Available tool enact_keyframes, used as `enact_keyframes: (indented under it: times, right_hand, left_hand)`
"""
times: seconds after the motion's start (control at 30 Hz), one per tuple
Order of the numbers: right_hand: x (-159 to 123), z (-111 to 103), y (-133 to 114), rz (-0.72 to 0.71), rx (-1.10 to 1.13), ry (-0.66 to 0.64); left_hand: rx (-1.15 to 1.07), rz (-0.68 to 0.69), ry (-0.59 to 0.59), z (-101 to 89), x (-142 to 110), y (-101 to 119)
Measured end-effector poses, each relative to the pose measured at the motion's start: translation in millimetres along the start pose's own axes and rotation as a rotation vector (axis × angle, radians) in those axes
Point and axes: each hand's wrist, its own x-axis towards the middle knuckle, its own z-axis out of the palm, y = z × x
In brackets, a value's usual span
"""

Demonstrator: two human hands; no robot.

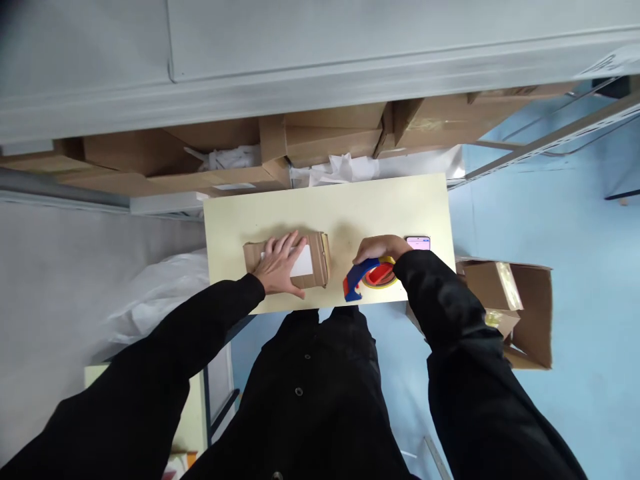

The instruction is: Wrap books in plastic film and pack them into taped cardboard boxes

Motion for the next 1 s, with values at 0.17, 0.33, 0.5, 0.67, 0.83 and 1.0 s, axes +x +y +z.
enact_keyframes:
  times: [0.17,0.33,0.5,0.67,0.83,1.0]
  right_hand:
    - [-61.3,13.6,14.2,-0.157,0.031,0.429]
    - [-74.9,55.6,31.5,-0.255,-0.086,0.799]
    - [-44.8,94.8,44.3,-0.358,-0.296,1.045]
    - [-46.8,114.1,31.9,-0.417,-0.398,1.158]
    - [-104.2,108.8,-11.3,-0.5,-0.611,1.358]
    - [-166.1,70.4,-65.9,-0.538,-0.769,1.644]
  left_hand:
    - [-0.027,0.012,0.074,-3.9,-7.6,-1.7]
    - [-0.02,-0.227,0.223,-4.1,-34.3,-7.8]
    - [-0.188,-0.557,0.271,8.2,-66.3,-22.6]
    - [-0.482,-0.52,0.287,25.6,-75.4,-36.1]
    - [-0.649,-0.486,0.296,42.5,-65.1,-44.6]
    - [-0.613,-0.42,0.398,40.7,-66.3,-38.0]
